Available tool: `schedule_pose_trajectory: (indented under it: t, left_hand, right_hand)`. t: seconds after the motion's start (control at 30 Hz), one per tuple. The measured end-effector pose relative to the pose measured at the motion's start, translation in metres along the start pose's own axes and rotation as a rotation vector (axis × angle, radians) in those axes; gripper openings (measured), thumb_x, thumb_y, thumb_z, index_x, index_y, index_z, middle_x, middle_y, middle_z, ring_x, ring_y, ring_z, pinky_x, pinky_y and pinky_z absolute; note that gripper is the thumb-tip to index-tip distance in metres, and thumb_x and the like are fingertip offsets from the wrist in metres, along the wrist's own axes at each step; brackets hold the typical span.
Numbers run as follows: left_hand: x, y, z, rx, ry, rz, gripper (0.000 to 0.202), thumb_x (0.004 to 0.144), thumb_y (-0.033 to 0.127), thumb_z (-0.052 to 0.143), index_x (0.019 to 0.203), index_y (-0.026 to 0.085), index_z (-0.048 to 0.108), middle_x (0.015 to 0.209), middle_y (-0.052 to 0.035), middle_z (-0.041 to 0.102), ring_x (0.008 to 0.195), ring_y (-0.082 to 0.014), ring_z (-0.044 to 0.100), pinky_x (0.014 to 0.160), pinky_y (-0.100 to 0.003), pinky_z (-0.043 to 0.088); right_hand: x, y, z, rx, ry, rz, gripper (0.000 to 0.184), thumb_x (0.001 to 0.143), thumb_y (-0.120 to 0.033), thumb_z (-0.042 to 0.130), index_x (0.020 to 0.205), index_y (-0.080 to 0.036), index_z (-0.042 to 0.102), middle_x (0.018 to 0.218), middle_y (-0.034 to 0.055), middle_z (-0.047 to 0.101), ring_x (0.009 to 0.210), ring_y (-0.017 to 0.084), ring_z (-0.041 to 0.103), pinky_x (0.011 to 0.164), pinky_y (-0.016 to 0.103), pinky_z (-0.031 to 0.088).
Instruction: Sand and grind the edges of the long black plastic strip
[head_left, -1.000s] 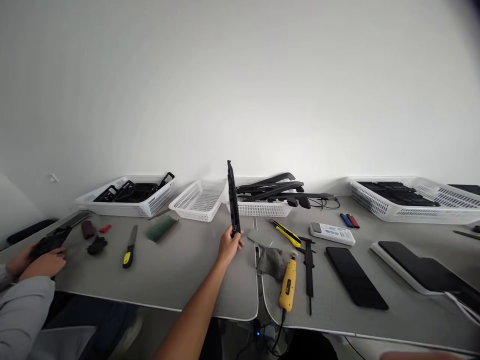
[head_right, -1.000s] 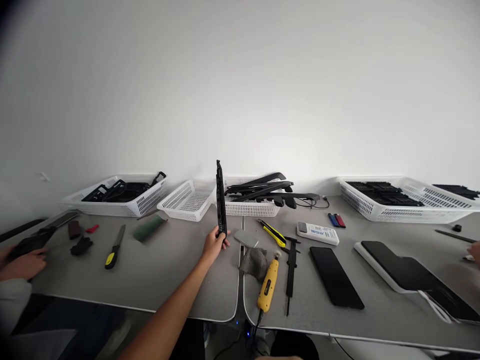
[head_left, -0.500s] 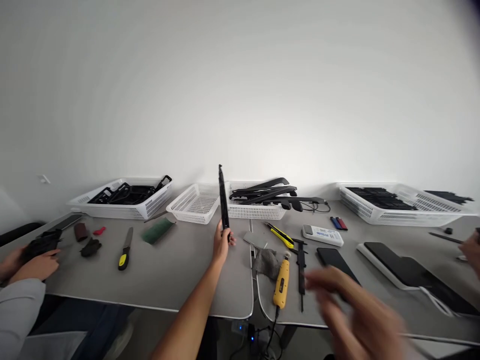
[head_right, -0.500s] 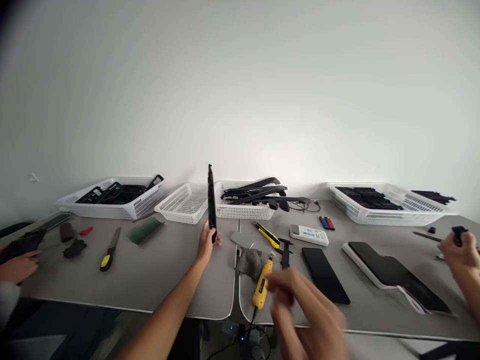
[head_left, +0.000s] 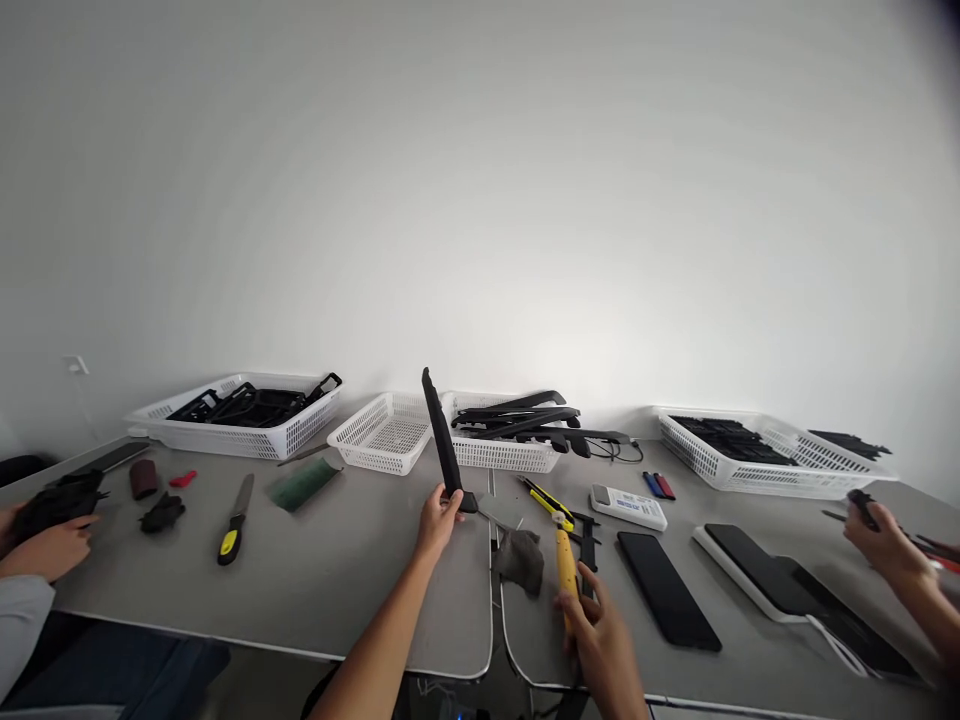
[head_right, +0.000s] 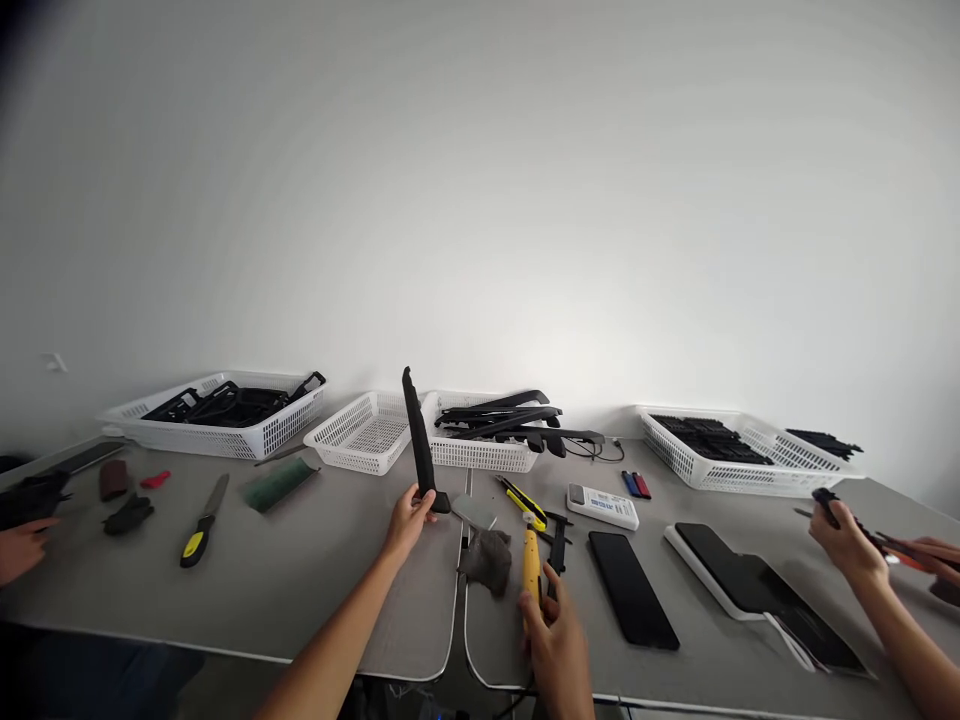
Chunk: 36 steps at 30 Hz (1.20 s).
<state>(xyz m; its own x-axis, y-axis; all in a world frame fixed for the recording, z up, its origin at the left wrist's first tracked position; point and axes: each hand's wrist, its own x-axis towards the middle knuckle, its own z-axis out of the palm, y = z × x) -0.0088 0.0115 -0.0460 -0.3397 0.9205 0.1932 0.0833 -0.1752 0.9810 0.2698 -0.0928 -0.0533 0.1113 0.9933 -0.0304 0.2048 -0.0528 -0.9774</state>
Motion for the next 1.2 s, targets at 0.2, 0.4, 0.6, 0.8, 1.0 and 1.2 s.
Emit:
schedule_pose_trajectory:
  t: [0.2, 0.4, 0.6, 0.8, 1.0, 1.2]
  left_hand:
    - [-0.003, 0.005, 0.004, 0.022, -0.122, 0.063, 0.053, 0.081, 0.071, 0.063, 0.098, 0.020, 0.062, 0.097, -0.0089, 0.075, 0.089, -0.0245, 0.072, 0.075, -0.032, 0.055]
    - [-0.013, 0.014, 0.002, 0.114, -0.029, 0.081, 0.035, 0.091, 0.052, 0.054, 0.107, 0.022, 0.061, 0.081, -0.0038, 0.071, 0.084, -0.0251, 0.068, 0.078, -0.034, 0.050]
    - [-0.020, 0.023, 0.000, 0.192, 0.055, 0.132, 0.026, 0.081, 0.046, 0.068, 0.091, 0.023, 0.060, 0.081, -0.0015, 0.068, 0.079, -0.0234, 0.064, 0.071, -0.030, 0.045]
    - [-0.016, 0.021, 0.003, 0.213, 0.059, 0.149, 0.028, 0.077, 0.046, 0.073, 0.080, 0.022, 0.061, 0.076, -0.0008, 0.066, 0.075, -0.0228, 0.061, 0.068, -0.028, 0.041]
    - [-0.017, 0.022, 0.002, 0.189, 0.033, 0.137, 0.037, 0.077, 0.054, 0.074, 0.076, 0.021, 0.058, 0.069, 0.0019, 0.060, 0.069, -0.0195, 0.057, 0.065, -0.026, 0.040]
    - [-0.017, 0.023, 0.002, 0.166, 0.035, 0.109, 0.039, 0.075, 0.055, 0.077, 0.073, 0.020, 0.059, 0.065, 0.0033, 0.056, 0.065, -0.0168, 0.053, 0.062, -0.025, 0.037]
  right_hand:
    - [-0.005, 0.018, -0.003, 0.260, -0.079, -0.168, 0.104, 0.082, -0.056, 0.066, 0.167, -0.029, 0.012, 0.151, 0.0145, 0.054, 0.092, 0.025, 0.072, 0.067, 0.034, 0.060]
    - [-0.007, -0.028, 0.020, 0.024, -0.286, -0.259, 0.064, 0.082, -0.034, 0.063, 0.145, -0.025, 0.058, 0.144, 0.0100, 0.063, 0.132, 0.029, 0.061, 0.105, 0.038, 0.052]
    - [0.016, -0.072, 0.050, -0.376, -0.199, -0.419, 0.031, 0.091, -0.033, 0.057, 0.119, -0.025, 0.068, 0.112, 0.0072, 0.076, 0.096, 0.027, 0.074, 0.078, 0.032, 0.055]
    - [0.032, -0.078, 0.065, -0.634, -0.173, -0.542, 0.034, 0.093, -0.028, 0.054, 0.126, -0.028, 0.064, 0.120, 0.0050, 0.074, 0.093, 0.024, 0.074, 0.072, 0.028, 0.049]
    - [0.044, -0.079, 0.063, -0.650, -0.129, -0.541, 0.032, 0.096, -0.031, 0.051, 0.126, -0.027, 0.061, 0.122, 0.0055, 0.073, 0.097, 0.025, 0.073, 0.074, 0.029, 0.050]
    - [0.057, -0.088, 0.056, -0.617, -0.071, -0.564, 0.036, 0.095, -0.034, 0.050, 0.127, -0.025, 0.063, 0.127, 0.0077, 0.072, 0.108, 0.027, 0.071, 0.084, 0.033, 0.052]
